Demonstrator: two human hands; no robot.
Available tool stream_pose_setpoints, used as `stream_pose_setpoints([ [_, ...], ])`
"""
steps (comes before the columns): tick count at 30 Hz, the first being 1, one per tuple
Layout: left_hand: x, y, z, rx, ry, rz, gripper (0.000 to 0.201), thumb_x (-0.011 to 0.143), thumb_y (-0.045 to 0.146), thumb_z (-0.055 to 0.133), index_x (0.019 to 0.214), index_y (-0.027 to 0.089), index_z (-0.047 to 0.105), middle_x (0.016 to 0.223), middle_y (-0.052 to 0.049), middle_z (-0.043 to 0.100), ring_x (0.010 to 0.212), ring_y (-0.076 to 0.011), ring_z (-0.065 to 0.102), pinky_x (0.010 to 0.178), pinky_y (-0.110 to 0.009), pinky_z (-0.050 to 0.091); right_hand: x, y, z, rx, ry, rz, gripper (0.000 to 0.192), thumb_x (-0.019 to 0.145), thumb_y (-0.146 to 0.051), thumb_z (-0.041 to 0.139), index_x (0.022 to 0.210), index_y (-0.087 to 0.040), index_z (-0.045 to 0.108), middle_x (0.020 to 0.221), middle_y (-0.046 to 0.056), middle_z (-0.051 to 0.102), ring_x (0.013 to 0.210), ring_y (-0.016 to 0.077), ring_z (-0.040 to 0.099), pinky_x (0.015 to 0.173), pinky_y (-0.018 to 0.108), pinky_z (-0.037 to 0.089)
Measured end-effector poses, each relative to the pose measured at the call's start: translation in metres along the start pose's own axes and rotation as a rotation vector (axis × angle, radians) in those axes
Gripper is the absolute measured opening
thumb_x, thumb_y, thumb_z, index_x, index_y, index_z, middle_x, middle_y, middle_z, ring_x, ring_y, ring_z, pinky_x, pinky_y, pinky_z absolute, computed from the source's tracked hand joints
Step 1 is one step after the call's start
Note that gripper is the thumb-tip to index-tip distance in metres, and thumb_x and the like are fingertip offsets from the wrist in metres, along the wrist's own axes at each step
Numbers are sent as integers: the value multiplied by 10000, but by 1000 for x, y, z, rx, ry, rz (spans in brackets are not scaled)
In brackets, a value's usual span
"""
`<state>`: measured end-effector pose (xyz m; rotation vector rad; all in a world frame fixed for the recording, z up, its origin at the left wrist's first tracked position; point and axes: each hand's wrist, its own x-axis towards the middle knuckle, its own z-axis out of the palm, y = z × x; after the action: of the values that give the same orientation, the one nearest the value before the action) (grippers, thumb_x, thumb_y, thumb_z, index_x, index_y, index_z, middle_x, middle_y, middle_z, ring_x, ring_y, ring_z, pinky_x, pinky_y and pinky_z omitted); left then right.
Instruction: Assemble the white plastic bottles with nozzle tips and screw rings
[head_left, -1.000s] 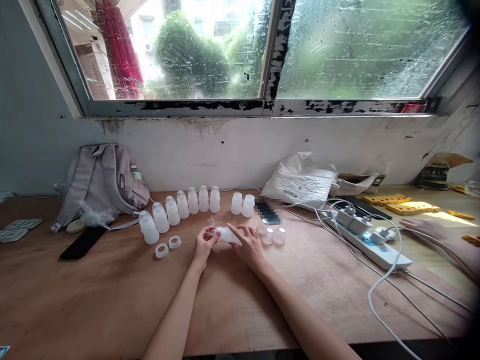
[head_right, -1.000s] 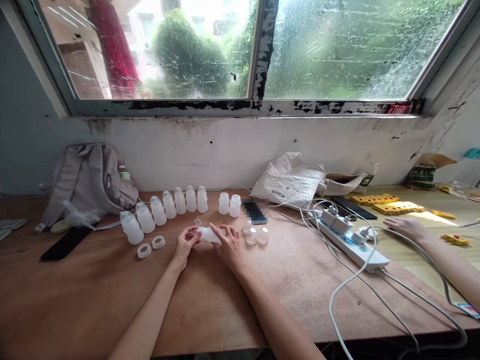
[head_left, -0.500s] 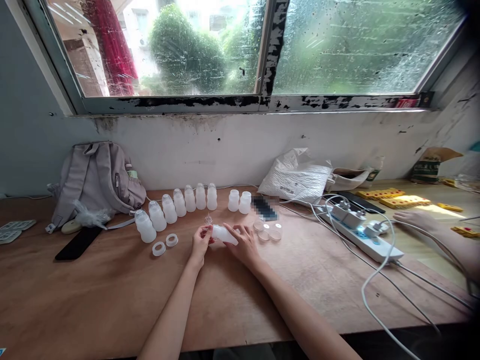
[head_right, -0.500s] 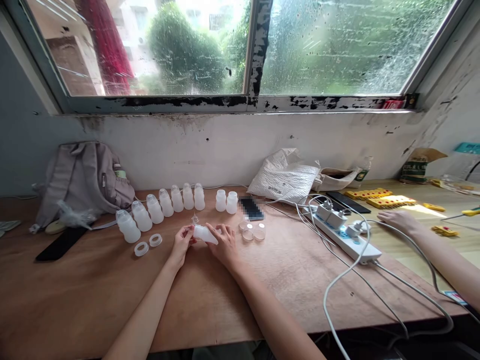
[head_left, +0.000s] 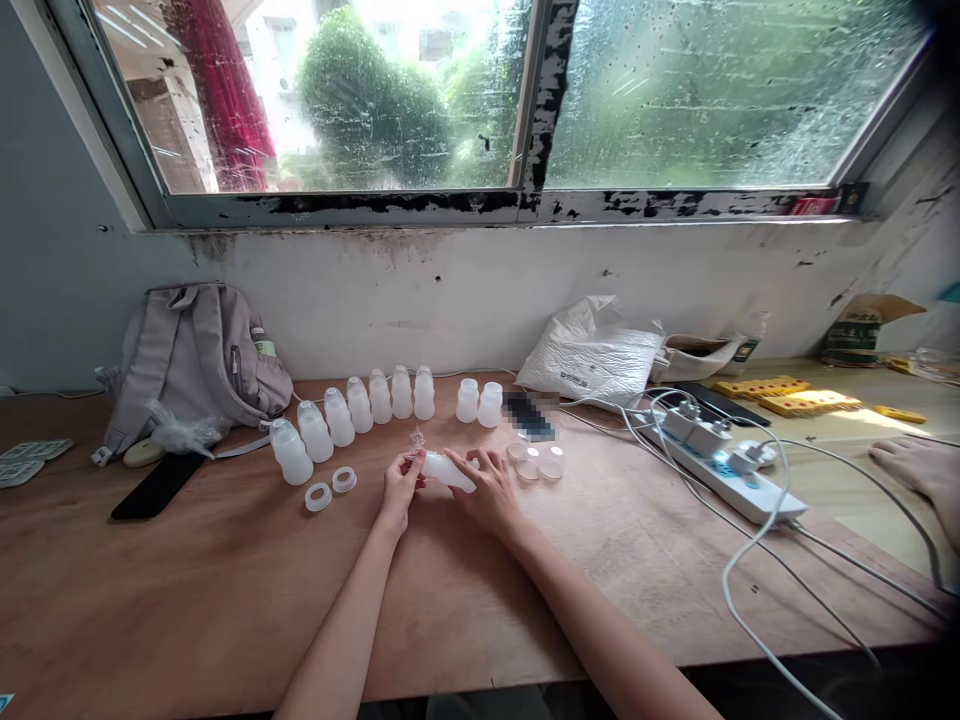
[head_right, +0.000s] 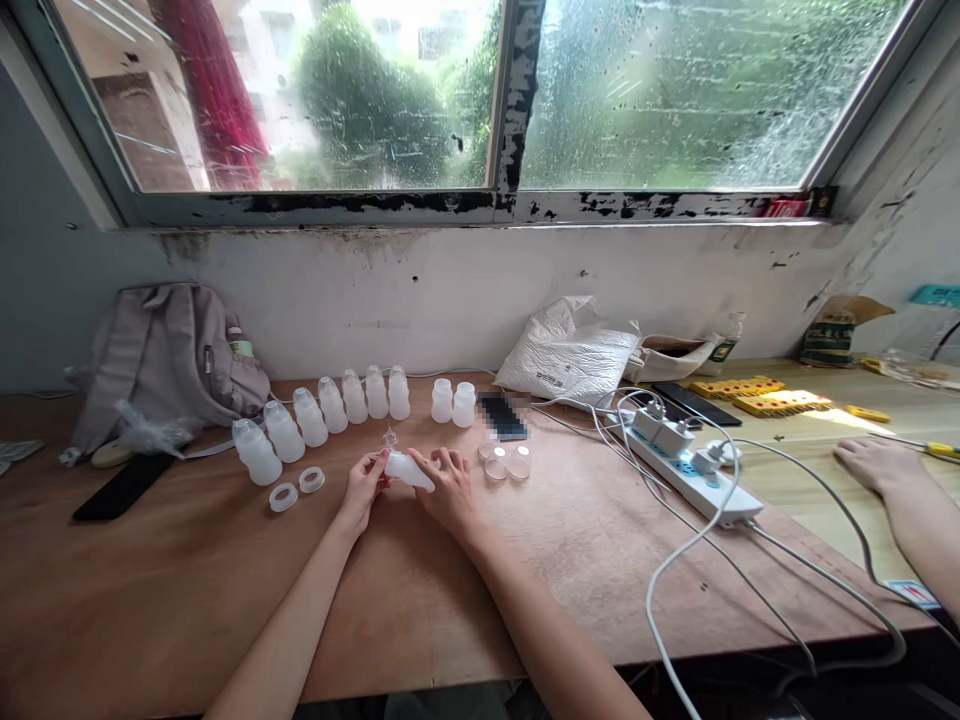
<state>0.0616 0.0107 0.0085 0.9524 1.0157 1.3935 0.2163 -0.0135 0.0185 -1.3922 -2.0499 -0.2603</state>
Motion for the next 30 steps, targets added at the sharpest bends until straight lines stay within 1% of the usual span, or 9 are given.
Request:
stream_pose_setpoints([
  [8,-1,1,-1,28,15,20,381,563,498,651,632,143,534,530,39,490,459,-57,428,475,-185,349,-1,0,1,3,0,-23,549,679,-238,613,1194,-350,460,946,50,493,872,221,428,799,347,340],
  [12,-1,1,-1,35,19,29,370,570,494,649,617,151,520,524,41,489,459,-61,432,480,-187,349,-1,3,1,11,-2,-33,547,674,-227,613,1188,-344,470,944,51,496,873,222,432,804,353,344],
  [18,-1,-2,-2,28,28,36,402,560,527,636,610,153,498,539,37,494,454,-63,431,459,-185,340,-2,1,4,25,-16,-80,586,684,-195,593,1222,-352,423,979,48,497,900,225,433,816,360,356],
  [24,-3,-4,1,11,37,40,369,597,502,621,660,159,499,537,47,480,427,-56,407,424,-182,321,-5,-5,7,50,-5,-49,596,670,-165,596,1221,-322,433,1006,61,505,927,236,446,819,372,370],
  [27,-4,0,2,-4,30,44,323,611,457,625,667,158,515,579,31,515,457,-62,439,444,-182,338,-4,-3,9,120,-13,-32,581,681,-199,590,1229,-298,423,991,56,541,919,227,480,809,362,395],
  [30,-5,6,1,-27,-7,43,265,630,393,614,751,163,558,752,-13,595,609,-97,536,529,-192,392,-4,-1,11,292,-27,35,568,676,-278,598,1215,-250,419,1002,47,569,908,207,522,781,329,430],
])
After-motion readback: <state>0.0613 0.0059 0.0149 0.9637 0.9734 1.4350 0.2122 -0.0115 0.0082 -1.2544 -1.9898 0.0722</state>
